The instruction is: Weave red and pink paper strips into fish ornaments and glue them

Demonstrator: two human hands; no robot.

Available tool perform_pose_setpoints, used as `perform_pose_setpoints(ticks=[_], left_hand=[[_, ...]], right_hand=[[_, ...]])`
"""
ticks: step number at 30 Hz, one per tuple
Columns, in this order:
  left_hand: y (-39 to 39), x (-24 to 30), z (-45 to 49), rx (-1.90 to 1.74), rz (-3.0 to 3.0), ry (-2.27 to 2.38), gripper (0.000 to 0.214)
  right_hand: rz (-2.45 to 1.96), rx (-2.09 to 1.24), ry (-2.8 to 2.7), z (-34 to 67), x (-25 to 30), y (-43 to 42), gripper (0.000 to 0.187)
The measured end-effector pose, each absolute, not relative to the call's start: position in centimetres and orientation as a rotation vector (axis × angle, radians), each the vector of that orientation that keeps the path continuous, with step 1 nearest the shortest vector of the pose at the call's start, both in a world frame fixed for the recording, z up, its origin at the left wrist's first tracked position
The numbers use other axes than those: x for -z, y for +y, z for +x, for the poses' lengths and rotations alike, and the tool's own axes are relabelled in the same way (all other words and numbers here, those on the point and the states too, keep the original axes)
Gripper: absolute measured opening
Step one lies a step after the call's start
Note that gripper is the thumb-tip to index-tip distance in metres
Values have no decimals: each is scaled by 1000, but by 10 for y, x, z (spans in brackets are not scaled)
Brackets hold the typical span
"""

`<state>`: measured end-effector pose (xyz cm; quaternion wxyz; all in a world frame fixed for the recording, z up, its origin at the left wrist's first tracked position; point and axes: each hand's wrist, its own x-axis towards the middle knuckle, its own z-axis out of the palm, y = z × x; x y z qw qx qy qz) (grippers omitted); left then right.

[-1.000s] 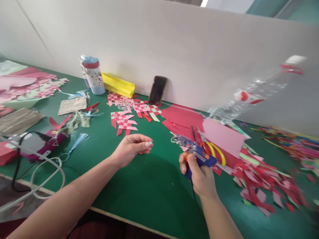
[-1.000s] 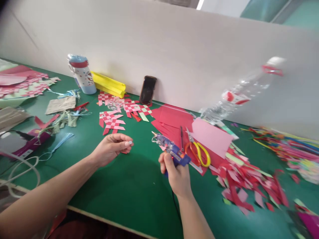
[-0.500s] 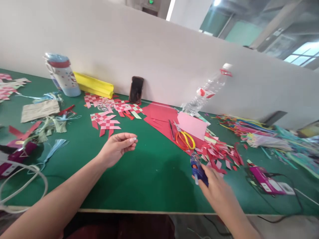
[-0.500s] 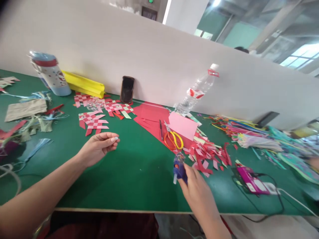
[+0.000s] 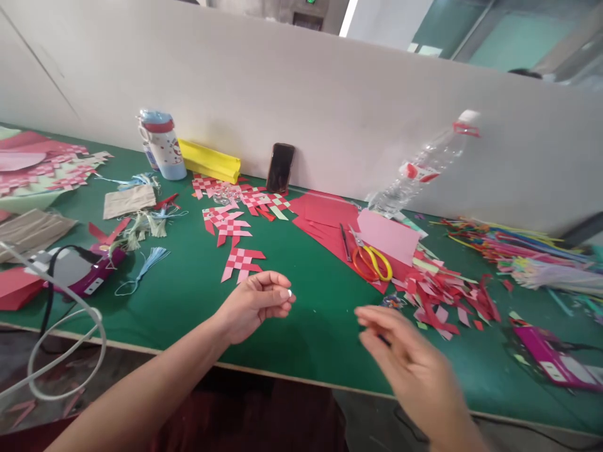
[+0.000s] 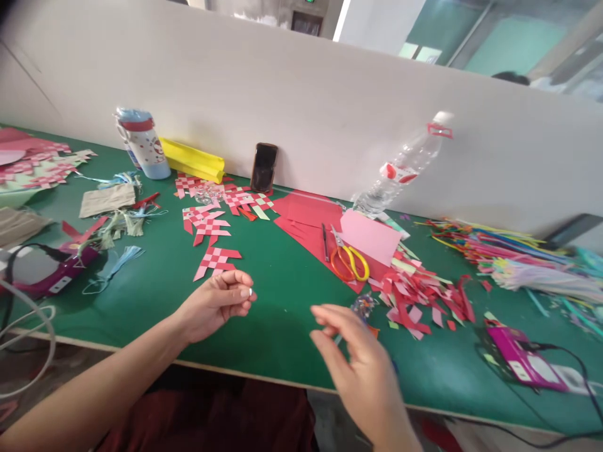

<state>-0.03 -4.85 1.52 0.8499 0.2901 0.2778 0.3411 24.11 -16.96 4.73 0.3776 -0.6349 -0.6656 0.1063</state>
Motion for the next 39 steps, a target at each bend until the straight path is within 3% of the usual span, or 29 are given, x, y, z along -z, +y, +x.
perform_pose_setpoints(ticks=[5,9,22,29,34,39], left_hand=[[-72,-19,-7,-650,593,551,38],[-79,-22,-15,-645,611,579,45],[-87,-21,-16,-587,650,650,54],[-90,-15,-14,-590,754,667,37],[-67,-7,-30,-762,1381,933,15],[-21,-1,-63,-808,2185,1268,31]], right_hand=[[-1279,-1066,-1456,177,-31,-135,23],[-1100,-1298,-1333,164,-20,-126,17],[-1006,-1293,-1231,157,0,-135,5],[-915,-1309,-1056,157,16,-136,6],[-925,-1173,-984,176,6,-135,12],[-979,-1050,-962,202,-1,-141,9]])
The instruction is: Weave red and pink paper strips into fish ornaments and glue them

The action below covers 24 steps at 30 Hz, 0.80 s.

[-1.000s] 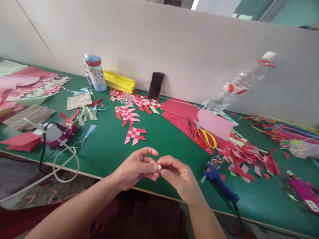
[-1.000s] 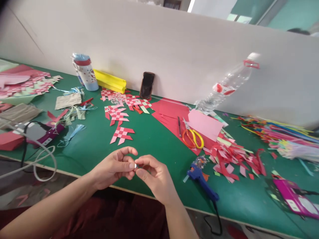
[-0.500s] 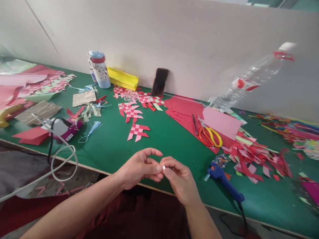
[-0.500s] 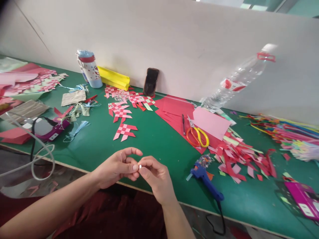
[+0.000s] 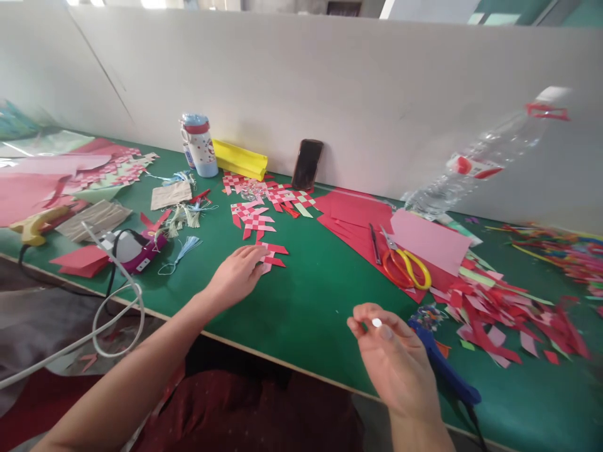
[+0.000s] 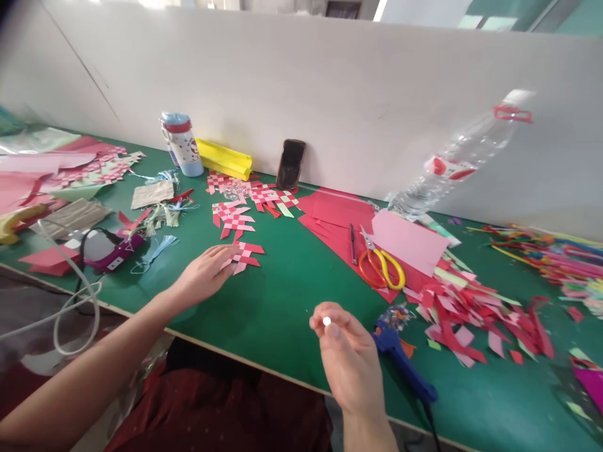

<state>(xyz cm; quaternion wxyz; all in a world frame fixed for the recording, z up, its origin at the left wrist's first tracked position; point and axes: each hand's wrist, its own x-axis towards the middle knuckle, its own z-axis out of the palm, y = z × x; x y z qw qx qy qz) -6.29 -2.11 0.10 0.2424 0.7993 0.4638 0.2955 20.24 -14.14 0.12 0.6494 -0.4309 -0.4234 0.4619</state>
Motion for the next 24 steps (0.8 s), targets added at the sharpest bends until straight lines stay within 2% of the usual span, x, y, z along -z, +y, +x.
perform_pose_setpoints(ticks=[5,12,16,19,24], left_hand=[[-17,13,-76,-471,2453,1364,52],[-81,17,-56,-326,2653,1215,63],[-120,22,-42,-342,2725,1047,72],[-132,20,-41,-379,2731,987,78],[-123,18,-56,-459,2677,915,71]], right_hand=[[-1071,-982,-999,215,4,-148,10],[-1186,-827,-1008,227,-13,-139,12],[-1418,-696,-1509,201,-24,-123,10],[-1437,-509,-1905,176,-22,-108,11],[-1423,-237,-2320,157,-15,-85,15]])
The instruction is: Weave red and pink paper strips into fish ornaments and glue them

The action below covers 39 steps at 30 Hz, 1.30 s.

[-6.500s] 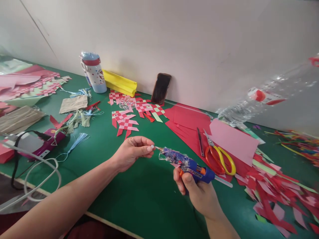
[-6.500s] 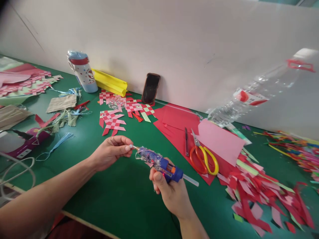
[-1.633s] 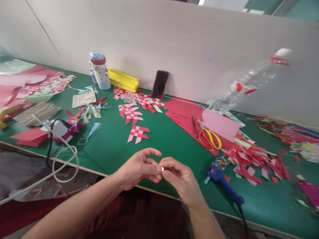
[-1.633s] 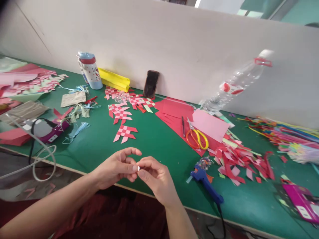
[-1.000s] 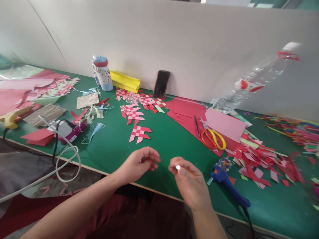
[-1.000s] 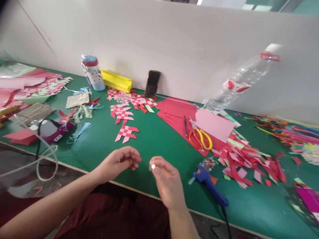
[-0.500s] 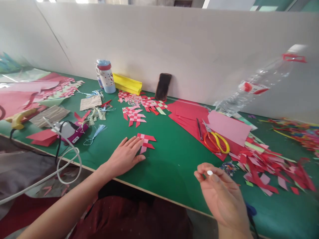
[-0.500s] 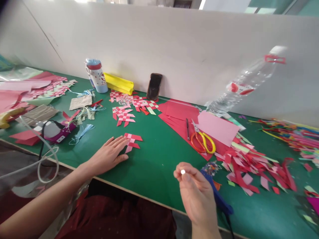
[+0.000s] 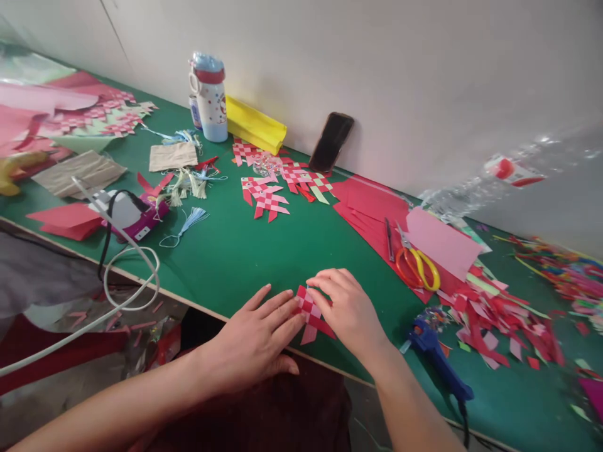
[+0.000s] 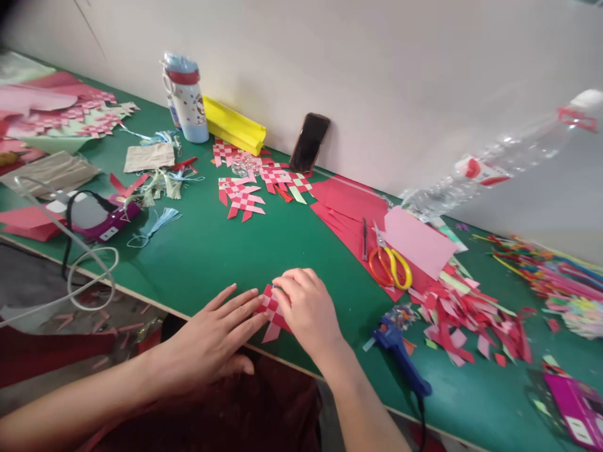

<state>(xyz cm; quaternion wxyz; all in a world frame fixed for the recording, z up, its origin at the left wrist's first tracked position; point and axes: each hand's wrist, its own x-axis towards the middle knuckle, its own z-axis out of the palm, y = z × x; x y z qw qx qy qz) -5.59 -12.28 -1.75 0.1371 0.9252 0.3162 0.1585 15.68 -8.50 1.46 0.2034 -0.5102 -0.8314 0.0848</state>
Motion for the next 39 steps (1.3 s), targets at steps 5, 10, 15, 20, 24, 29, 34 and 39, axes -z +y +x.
perform_pose_setpoints(ticks=[5,10,15,20,24,29,34,39], left_hand=[[-114,28,-66,-515,2635,819,65],[-112,36,-67,-580,2582,787,65],[-112,37,-66,-575,2560,774,65],[-113,39,-67,-579,2609,780,67],[-112,40,-68,-585,2689,794,63],[-112,40,-68,-587,2721,814,61],[-112,40,-68,-605,2716,814,62],[-112,40,-68,-614,2720,808,62]], right_hand=[[-1476,-112,-2535,151,-14,-76,14],[-1522,-56,-2620,145,-17,-74,18],[-1542,-68,-2627,143,-17,-72,18],[-1573,-130,-2606,144,-15,-72,16],[-1646,-248,-2573,143,-15,-70,13],[-1636,-312,-2573,144,-14,-69,15],[-1610,-301,-2556,147,-12,-71,13],[-1586,-357,-2482,150,-11,-72,13]])
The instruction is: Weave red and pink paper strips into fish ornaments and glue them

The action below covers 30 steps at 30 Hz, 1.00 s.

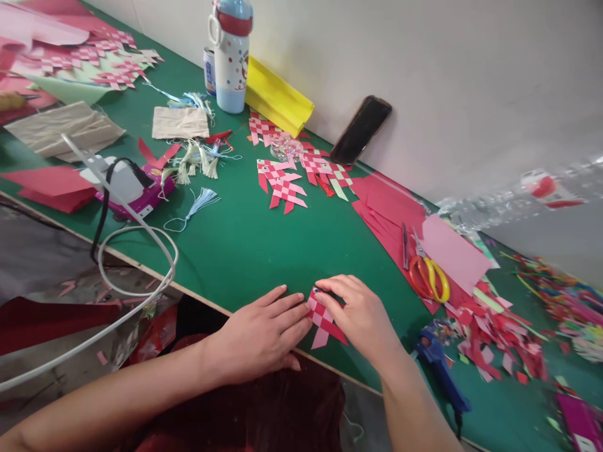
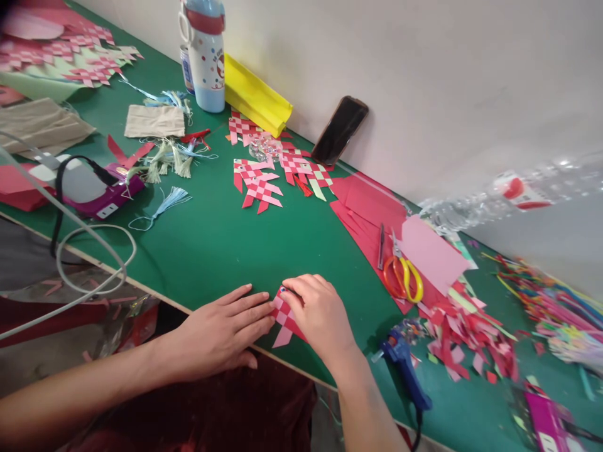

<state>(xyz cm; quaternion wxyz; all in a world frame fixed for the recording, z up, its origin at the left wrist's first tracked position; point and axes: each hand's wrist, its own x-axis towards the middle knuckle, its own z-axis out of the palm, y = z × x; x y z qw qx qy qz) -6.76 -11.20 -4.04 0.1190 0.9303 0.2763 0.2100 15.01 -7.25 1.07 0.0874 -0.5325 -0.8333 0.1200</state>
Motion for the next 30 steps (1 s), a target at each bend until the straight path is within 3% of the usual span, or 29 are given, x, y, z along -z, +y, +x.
perform_pose_setpoints(ticks=[15,21,30], left_hand=[[-112,40,-68,-617,2727,828,61],[-113,38,-67,-611,2722,853,63],[-113,38,-67,-627,2684,826,61]], right_hand=[[-1392,89,-2598,153,-6,-102,31],[-1431,217,-2625,147,-5,-105,29],[-1425,-192,-2417,162,2,-101,38]])
